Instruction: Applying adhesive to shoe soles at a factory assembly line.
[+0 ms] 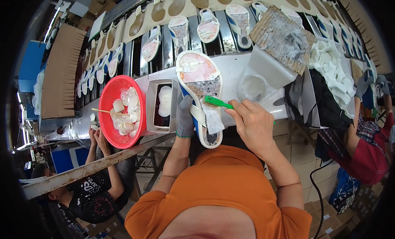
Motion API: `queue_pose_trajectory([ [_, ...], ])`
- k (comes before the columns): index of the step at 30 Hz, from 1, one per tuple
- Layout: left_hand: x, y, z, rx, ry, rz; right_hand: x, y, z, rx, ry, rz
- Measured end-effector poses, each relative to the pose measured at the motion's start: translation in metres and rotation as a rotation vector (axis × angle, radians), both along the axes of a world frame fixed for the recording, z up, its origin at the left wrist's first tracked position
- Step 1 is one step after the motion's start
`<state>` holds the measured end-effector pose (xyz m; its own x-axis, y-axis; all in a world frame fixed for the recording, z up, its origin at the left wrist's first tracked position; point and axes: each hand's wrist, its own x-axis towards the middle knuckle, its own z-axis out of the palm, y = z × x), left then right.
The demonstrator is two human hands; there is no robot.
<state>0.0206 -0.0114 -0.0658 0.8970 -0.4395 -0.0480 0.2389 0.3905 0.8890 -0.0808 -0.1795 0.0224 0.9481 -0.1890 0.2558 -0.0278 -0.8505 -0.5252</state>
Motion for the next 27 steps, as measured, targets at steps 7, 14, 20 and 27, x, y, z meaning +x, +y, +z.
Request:
queue_pose_trajectory([
  [7, -0.002, -0.001, 0.003, 0.012, -0.021, 0.015, 0.009, -0.002, 0.000, 0.003, -0.017, -0.010],
  [14, -0.002, -0.009, -0.015, -0.083, 0.105, 0.113, 0.027, -0.006, 0.003, -0.031, -0.115, -0.046],
  [20, -0.009, -0.022, -0.004, -0.164, 0.234, 0.053, 0.045, -0.028, 0.012, 0.230, -0.286, -0.122],
  [27, 0.006, -0.014, -0.029, -0.350, 0.371, -0.025, 0.024, -0.021, -0.022, 0.057, -0.300, 0.248],
])
